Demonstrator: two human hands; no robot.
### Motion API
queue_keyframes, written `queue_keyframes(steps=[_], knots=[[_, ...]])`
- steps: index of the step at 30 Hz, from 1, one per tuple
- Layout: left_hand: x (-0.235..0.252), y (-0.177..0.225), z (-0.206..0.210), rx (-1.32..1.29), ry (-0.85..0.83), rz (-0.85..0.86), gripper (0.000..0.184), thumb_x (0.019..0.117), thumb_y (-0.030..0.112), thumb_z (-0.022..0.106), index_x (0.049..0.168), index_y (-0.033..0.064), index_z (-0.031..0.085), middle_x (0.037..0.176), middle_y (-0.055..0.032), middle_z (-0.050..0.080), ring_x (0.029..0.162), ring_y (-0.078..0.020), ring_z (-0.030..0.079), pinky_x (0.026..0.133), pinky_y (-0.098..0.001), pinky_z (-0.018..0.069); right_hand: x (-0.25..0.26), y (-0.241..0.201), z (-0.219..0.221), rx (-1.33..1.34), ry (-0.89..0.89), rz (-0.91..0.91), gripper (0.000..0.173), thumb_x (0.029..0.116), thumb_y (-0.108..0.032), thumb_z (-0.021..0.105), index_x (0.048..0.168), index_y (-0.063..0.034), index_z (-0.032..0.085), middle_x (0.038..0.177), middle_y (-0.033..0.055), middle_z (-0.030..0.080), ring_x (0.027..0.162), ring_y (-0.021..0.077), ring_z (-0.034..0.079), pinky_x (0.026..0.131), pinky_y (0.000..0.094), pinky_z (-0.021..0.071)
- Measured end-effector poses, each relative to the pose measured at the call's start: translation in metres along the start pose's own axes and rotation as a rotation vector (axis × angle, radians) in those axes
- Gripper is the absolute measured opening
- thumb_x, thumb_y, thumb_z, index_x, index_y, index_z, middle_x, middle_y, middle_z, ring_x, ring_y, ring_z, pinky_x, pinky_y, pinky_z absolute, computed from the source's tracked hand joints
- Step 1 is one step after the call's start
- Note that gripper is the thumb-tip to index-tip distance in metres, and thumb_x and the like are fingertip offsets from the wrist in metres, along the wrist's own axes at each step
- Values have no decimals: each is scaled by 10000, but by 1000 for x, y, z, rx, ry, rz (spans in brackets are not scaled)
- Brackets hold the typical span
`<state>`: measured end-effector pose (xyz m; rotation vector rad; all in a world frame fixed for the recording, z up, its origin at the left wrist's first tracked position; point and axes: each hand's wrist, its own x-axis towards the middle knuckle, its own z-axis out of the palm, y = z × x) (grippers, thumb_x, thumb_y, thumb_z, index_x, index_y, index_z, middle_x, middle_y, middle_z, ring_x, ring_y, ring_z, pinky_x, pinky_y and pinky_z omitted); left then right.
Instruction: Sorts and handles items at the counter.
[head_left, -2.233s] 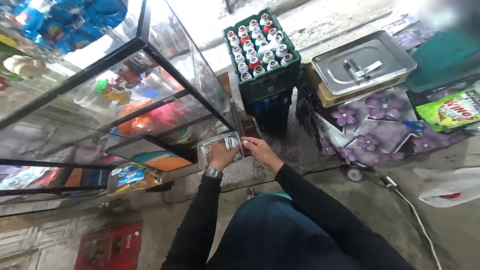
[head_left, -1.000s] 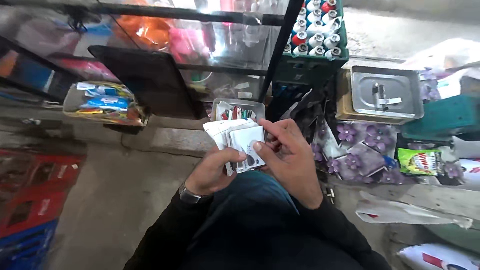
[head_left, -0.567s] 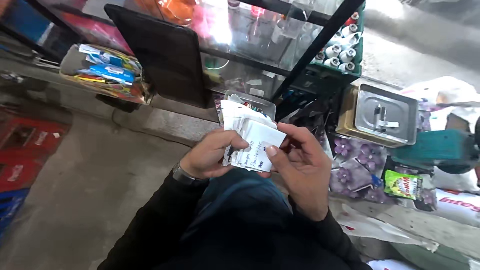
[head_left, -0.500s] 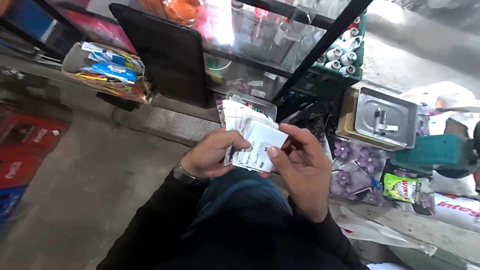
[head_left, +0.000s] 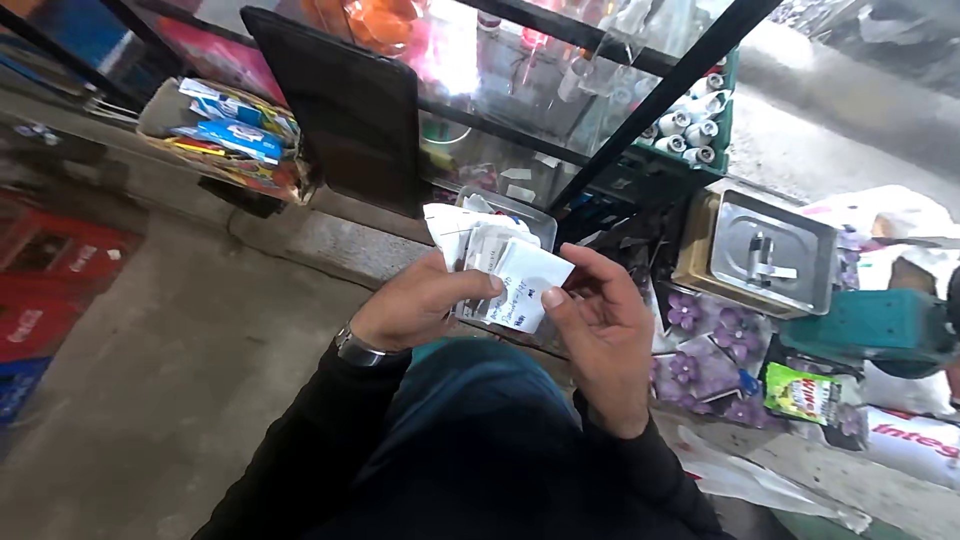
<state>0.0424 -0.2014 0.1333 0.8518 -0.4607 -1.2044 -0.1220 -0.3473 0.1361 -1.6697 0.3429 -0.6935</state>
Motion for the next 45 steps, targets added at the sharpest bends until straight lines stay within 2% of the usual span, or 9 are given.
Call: queue_keyframes(steps=[9,15,21,26,31,36,38,41,45], knots=[[0,-5,2,-10,17,11,344,945,1,643,1280,73,615,1111,-134,718,935,-211,729,825,-412,631,6,3,0,52,10,106,376,914,-82,767,1264,-61,631,1028,126,693,844,236,708,713,370,647],[-3,-12,0,-106,-12,19,358,955,-19,630,1304,54,603,1154,-177,700,986,-291,730,857,-512,631,9,15,-14,45,93,112,285,936,-108,746,1192,-77,627,960,113,670,717,212,675,601,356,622],[-5,-15,-3,-145,-5,3,382,974,-12,598,1352,25,557,1202,-257,671,1043,-403,706,880,-580,612,10,19,-26,106,189,50,295,970,-79,694,1256,-73,621,1059,91,679,870,188,701,752,358,637],[-6,-15,0,-105,48,21,369,955,-19,619,1319,34,591,1165,-231,688,984,-346,726,837,-516,634,9,13,-28,222,224,41,242,1023,-96,594,1264,-84,615,1100,69,673,942,167,696,822,367,625],[-7,-17,-1,-134,48,-8,385,915,-26,665,1287,59,613,1133,-186,707,975,-306,731,842,-513,631,3,8,-21,422,138,162,213,1032,-146,545,1234,-146,614,1051,54,674,894,147,701,775,368,632],[-8,-16,-1,-196,28,-64,283,976,107,624,1259,95,636,1122,-151,715,980,-269,732,861,-502,624,-1,11,-22,540,111,250,198,1037,-190,528,1213,-163,614,1030,78,687,834,161,714,653,347,629],[-9,-16,-2,-200,40,-77,262,992,144,608,1249,107,636,1119,-146,716,984,-262,731,865,-493,623,0,11,-24,565,128,246,198,1052,-198,486,1196,-173,620,1021,60,687,841,148,709,672,341,626],[-9,-16,-4,-236,18,-75,284,990,134,595,1270,94,617,1142,-177,706,1010,-299,725,876,-522,615,2,9,-29,583,177,239,214,1061,-209,438,1175,-187,617,1027,41,683,872,137,703,711,344,627],[-9,-16,-6,-245,-15,-63,347,952,40,556,1297,47,593,1182,-224,684,1040,-350,711,893,-554,602,4,8,-32,587,207,278,241,1078,-250,406,1185,-209,619,1019,34,687,806,119,697,617,294,604]])
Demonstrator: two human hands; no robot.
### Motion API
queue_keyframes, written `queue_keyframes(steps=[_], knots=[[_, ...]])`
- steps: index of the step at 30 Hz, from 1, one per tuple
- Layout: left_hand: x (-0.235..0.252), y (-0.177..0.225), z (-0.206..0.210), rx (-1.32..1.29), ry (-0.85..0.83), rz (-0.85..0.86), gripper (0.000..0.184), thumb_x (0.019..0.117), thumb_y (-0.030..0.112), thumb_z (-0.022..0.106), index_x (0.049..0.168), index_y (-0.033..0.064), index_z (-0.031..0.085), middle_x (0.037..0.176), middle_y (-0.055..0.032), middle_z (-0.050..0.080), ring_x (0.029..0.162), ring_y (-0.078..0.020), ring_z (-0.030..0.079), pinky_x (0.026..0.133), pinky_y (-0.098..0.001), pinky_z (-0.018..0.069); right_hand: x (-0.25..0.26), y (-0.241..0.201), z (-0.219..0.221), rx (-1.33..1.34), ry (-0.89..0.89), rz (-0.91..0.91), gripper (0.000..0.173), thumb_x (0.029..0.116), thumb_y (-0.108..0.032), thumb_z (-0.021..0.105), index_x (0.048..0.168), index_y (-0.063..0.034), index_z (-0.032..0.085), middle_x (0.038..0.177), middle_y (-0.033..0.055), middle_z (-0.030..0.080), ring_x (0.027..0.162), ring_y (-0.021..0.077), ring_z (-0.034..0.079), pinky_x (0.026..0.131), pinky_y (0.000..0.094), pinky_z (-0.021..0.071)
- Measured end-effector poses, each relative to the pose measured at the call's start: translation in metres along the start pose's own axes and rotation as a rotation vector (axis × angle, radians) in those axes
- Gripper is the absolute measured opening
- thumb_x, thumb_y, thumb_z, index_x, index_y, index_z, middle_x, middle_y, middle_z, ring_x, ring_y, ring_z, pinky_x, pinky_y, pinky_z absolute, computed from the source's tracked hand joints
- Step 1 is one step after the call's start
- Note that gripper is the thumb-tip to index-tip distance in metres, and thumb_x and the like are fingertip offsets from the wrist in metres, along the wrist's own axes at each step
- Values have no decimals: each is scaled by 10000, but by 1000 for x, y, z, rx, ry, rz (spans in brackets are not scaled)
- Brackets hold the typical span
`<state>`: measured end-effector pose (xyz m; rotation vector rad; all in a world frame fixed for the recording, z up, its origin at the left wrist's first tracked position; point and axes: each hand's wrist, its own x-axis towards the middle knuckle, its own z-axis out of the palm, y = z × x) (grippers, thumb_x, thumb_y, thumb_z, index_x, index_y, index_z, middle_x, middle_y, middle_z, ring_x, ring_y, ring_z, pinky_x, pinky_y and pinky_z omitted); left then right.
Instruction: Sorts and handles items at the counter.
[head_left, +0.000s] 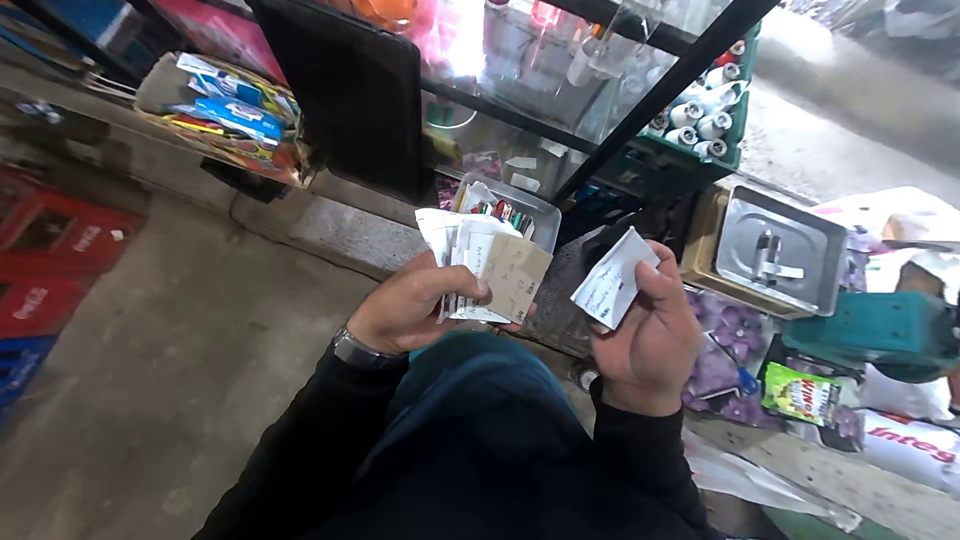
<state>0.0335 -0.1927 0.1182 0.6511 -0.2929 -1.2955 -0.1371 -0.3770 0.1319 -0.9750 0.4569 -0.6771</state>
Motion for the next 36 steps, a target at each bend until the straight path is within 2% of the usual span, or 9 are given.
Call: queue_keyframes(steps=[3,8,13,17,22,25,27,31,36], knots=[[0,-1,3,78,53,22,362,905,-13,607,1257,69,623,1121,-167,712,971,-274,731,847,-495,626,0,3,1,-27,-46,47,224,1073,-240,460,1243,-211,603,985,53,683,671,105,666,498,254,560],[1,-7,8,194,118,73,388,887,-74,643,1253,55,629,1107,-150,713,949,-237,722,845,-444,624,-5,11,11,-190,-221,177,407,1015,-143,615,1421,-135,578,1111,157,693,685,164,687,501,289,586],[0,-8,4,186,42,88,401,915,-70,660,1299,34,611,1154,-183,705,1001,-291,723,883,-490,621,-3,19,9,-284,-186,86,212,1001,-140,662,1187,-41,685,973,154,714,714,184,706,559,328,619],[-1,-7,1,157,27,74,426,937,-38,650,1348,38,571,1214,-226,674,1051,-368,706,898,-550,609,6,8,-2,-309,-31,-70,202,1036,-175,589,1206,-98,666,1038,65,709,874,151,707,767,354,628],[-2,-11,2,213,75,95,459,895,-84,681,1330,25,585,1185,-221,683,1023,-348,712,882,-537,616,2,3,2,-251,-83,11,205,1018,-163,622,1203,-96,680,1023,73,720,848,146,718,755,357,640],[-1,-17,3,315,97,114,471,851,-115,703,1287,47,626,1139,-161,712,985,-256,720,870,-455,623,-4,12,9,-268,-235,131,267,1002,-107,637,1259,-42,668,1045,141,716,842,195,723,750,394,646],[0,-19,1,357,95,114,480,846,-120,709,1290,44,633,1144,-153,713,992,-243,718,881,-443,620,-5,19,11,-265,-256,150,229,990,-96,661,1204,-17,679,1014,158,715,828,205,725,756,402,646],[2,-16,1,260,42,61,430,917,-40,692,1330,24,593,1146,-223,704,983,-333,724,882,-486,621,3,15,2,-293,-140,31,203,1019,-167,627,1197,-84,679,1047,89,710,883,166,703,782,374,625],[2,-11,-7,51,-38,-59,386,1037,127,561,1406,25,513,1293,-291,634,1100,-429,685,948,-544,588,13,-2,-8,-266,38,-56,196,1046,-179,567,1208,-120,658,1063,53,713,921,149,714,795,368,634]])
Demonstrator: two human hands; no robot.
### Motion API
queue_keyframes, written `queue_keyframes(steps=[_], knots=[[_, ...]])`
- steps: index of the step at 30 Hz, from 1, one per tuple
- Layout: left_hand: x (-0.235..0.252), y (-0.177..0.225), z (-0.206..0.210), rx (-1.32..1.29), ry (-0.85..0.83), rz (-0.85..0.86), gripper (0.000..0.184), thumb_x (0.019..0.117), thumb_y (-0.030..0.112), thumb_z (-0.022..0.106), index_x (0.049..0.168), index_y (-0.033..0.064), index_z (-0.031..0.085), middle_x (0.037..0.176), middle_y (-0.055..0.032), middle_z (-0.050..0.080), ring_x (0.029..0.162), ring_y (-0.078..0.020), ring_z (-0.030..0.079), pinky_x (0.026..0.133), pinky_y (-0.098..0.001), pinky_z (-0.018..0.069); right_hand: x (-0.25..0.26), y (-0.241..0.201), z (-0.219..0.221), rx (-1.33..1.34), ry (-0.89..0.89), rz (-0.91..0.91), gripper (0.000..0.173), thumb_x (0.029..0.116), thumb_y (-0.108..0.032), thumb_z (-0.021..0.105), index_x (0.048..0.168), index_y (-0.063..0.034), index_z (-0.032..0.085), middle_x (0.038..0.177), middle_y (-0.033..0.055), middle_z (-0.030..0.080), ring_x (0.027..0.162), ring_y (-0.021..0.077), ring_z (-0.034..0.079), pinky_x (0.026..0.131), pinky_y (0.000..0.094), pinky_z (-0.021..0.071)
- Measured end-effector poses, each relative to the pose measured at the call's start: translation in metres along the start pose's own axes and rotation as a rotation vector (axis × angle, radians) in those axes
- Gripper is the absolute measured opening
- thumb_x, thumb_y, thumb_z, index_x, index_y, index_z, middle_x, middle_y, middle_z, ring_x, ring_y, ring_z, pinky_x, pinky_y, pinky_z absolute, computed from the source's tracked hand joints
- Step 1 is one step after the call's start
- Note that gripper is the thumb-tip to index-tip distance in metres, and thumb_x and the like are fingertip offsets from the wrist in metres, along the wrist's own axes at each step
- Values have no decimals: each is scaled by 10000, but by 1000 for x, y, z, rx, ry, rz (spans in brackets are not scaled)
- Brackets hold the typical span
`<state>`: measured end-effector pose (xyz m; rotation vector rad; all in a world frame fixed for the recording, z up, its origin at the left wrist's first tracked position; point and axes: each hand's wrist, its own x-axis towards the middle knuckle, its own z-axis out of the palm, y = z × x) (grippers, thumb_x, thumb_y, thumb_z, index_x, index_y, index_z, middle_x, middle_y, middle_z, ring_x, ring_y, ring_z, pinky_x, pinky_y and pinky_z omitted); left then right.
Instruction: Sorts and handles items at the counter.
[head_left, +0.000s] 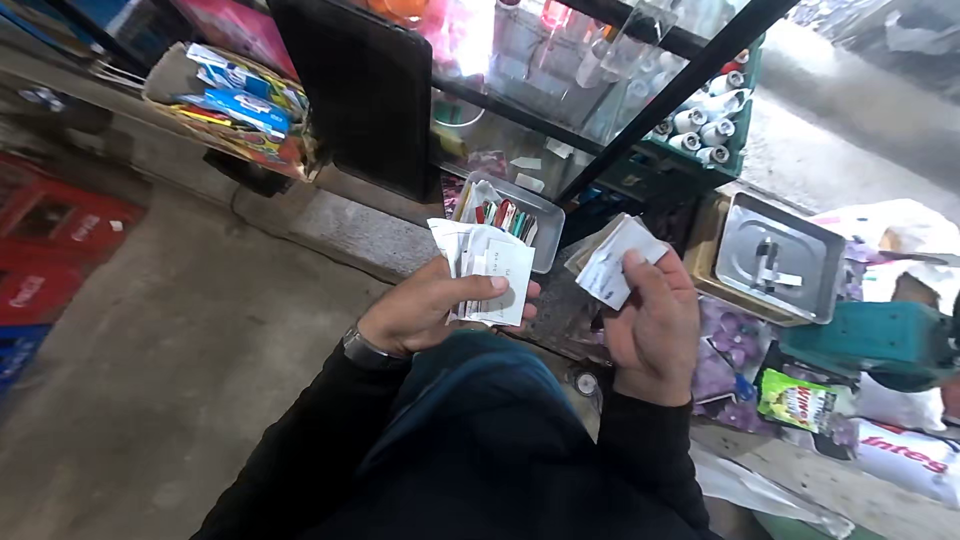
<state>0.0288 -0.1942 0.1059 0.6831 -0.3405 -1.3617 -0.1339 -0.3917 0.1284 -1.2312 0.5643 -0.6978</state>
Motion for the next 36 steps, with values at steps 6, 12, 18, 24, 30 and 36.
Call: queue_keyframes(steps=[6,12,18,24,30,36], knots=[[-2,5,-5,-86,-94,-39,394,1007,79,438,1388,-3,501,1345,-330,583,1154,-460,651,974,-573,563,-4,-1,-2,33,25,8,195,1047,-180,560,1195,-105,663,1061,68,713,921,159,719,797,372,634],[-6,8,1,34,-15,3,354,967,45,543,1319,24,573,1183,-252,685,1025,-357,719,881,-524,616,-11,4,2,33,-27,54,205,1044,-160,564,1206,-87,666,1049,87,718,899,163,723,788,383,637],[-8,4,8,149,108,55,352,904,-79,616,1234,43,637,1069,-148,732,913,-240,742,813,-444,644,-22,5,11,27,-222,131,255,1008,-126,634,1248,-47,671,1060,136,720,862,187,730,774,388,647],[-6,-1,3,162,29,73,373,939,-40,643,1299,45,602,1113,-173,713,958,-273,729,842,-452,633,-22,14,18,-31,-263,114,223,1007,-113,636,1211,-36,680,1065,145,712,876,204,717,787,405,636],[-8,3,-7,-20,-65,-57,366,1024,128,496,1370,10,520,1305,-291,630,1103,-412,686,951,-520,584,-8,7,-2,-14,-35,-4,194,1032,-157,581,1198,-103,666,1050,67,712,905,158,712,792,378,632],[-9,5,-1,25,-47,-21,342,996,52,521,1334,6,552,1233,-281,665,1052,-378,709,900,-498,608,-12,2,0,33,-7,-8,184,1036,-154,574,1179,-89,670,1032,74,718,895,154,721,792,372,637]])
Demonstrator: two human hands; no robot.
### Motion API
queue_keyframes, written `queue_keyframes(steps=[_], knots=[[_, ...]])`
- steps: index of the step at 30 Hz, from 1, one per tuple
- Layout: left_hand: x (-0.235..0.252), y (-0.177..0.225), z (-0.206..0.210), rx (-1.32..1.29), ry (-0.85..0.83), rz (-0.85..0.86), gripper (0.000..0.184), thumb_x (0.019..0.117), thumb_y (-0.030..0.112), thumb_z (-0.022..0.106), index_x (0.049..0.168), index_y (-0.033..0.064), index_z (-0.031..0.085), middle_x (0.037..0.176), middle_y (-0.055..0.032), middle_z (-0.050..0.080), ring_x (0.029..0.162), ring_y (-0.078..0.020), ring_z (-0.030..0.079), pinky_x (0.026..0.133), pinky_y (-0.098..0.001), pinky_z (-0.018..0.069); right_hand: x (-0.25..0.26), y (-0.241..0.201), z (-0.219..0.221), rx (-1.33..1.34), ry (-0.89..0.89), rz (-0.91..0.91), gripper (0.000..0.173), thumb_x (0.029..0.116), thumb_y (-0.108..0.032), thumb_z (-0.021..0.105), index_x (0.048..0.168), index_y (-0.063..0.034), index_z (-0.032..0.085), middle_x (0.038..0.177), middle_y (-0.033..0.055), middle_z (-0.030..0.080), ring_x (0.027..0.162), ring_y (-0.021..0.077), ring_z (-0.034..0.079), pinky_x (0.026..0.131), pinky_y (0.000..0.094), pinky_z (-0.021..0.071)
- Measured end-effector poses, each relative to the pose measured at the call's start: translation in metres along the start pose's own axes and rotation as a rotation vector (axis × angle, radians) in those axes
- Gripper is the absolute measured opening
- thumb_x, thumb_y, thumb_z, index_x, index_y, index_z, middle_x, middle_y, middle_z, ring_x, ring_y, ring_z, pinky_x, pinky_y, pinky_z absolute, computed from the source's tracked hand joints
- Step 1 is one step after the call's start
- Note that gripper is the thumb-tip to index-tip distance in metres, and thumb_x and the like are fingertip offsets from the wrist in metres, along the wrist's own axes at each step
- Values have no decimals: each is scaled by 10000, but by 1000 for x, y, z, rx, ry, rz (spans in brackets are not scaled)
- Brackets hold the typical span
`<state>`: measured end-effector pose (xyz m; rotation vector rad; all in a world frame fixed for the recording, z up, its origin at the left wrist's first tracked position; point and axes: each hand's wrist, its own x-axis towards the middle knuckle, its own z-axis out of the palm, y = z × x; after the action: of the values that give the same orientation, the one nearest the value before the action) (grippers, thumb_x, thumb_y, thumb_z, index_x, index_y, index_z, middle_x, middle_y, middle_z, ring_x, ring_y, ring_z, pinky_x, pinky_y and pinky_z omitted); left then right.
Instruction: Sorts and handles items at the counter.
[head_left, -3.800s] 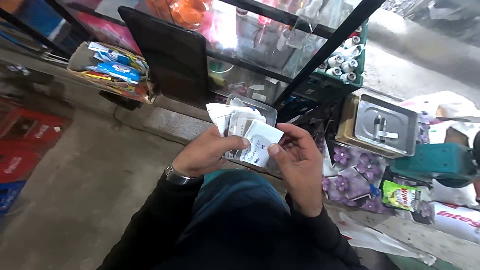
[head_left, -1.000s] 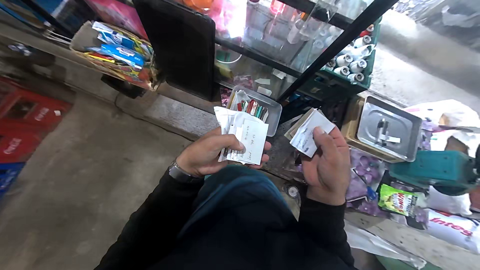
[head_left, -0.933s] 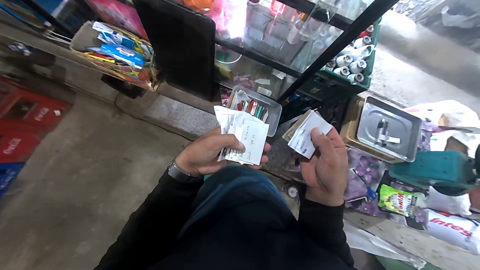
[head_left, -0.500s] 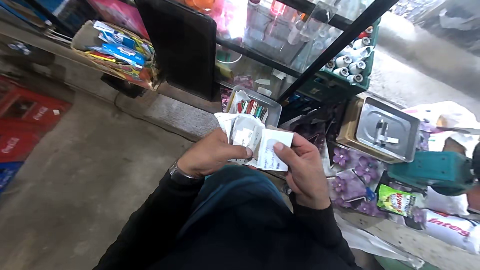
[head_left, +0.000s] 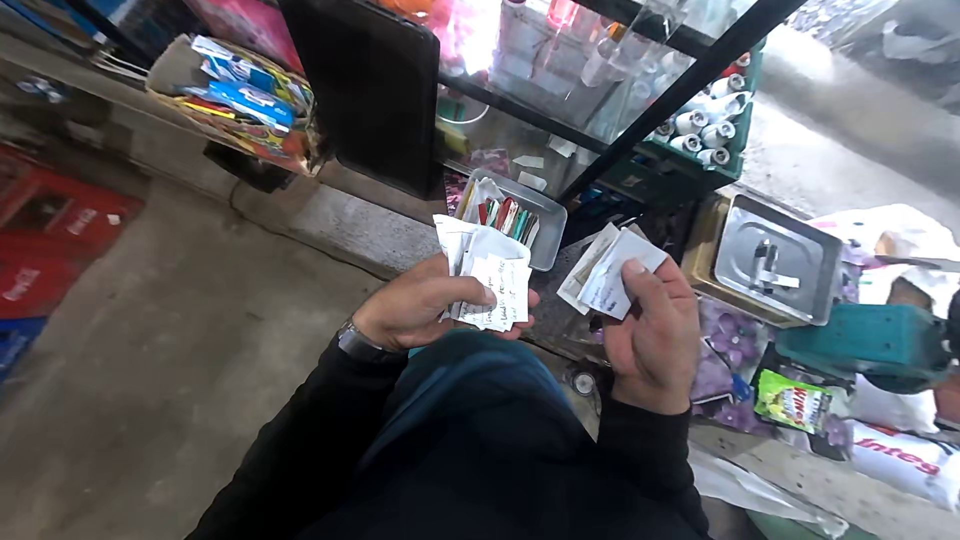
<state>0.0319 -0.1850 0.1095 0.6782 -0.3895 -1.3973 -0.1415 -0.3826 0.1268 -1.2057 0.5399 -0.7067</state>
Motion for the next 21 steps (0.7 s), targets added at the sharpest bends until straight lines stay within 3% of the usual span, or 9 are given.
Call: queue_keyframes(steps=[3,6,9,11,14,18,21], knots=[[0,1,2,29,32,8,334,984,27,563,1316,0,570,1177,-273,686,1008,-359,723,870,-490,621,-4,3,4,16,-25,23,197,1027,-153,590,1189,-82,675,1035,79,720,890,153,722,792,373,638],[0,1,3,92,85,24,332,954,-15,598,1283,33,596,1085,-205,717,929,-287,739,820,-445,638,-9,5,7,11,-60,48,200,1015,-133,611,1189,-67,685,1036,91,724,877,156,725,786,375,642],[2,-1,5,171,91,77,353,951,-54,605,1291,41,605,1078,-189,716,912,-271,733,805,-435,640,-13,7,8,-47,-186,113,239,1002,-112,638,1228,-50,681,1043,132,721,849,191,728,756,396,647],[2,-4,7,229,130,104,383,929,-68,648,1292,51,616,1096,-156,720,937,-241,729,834,-425,634,-16,11,10,-99,-301,164,285,993,-83,646,1271,-29,672,1062,170,716,852,227,725,765,413,645],[4,-4,7,236,142,106,397,920,-50,679,1296,60,618,1119,-132,722,970,-216,722,877,-415,620,-16,20,13,-95,-329,185,255,992,-95,660,1230,-6,681,1042,182,715,844,233,724,768,410,643],[3,1,0,63,79,28,333,1013,126,614,1335,51,575,1160,-215,699,997,-329,728,862,-487,629,-7,17,7,-54,-197,115,226,1015,-133,620,1221,-57,674,1060,121,713,876,184,717,786,394,637],[4,4,-5,-51,21,-40,382,1022,132,508,1386,16,519,1307,-301,619,1087,-406,691,910,-512,604,0,10,-1,-22,-91,67,201,1022,-151,599,1203,-91,665,1057,89,711,899,164,714,799,385,634]])
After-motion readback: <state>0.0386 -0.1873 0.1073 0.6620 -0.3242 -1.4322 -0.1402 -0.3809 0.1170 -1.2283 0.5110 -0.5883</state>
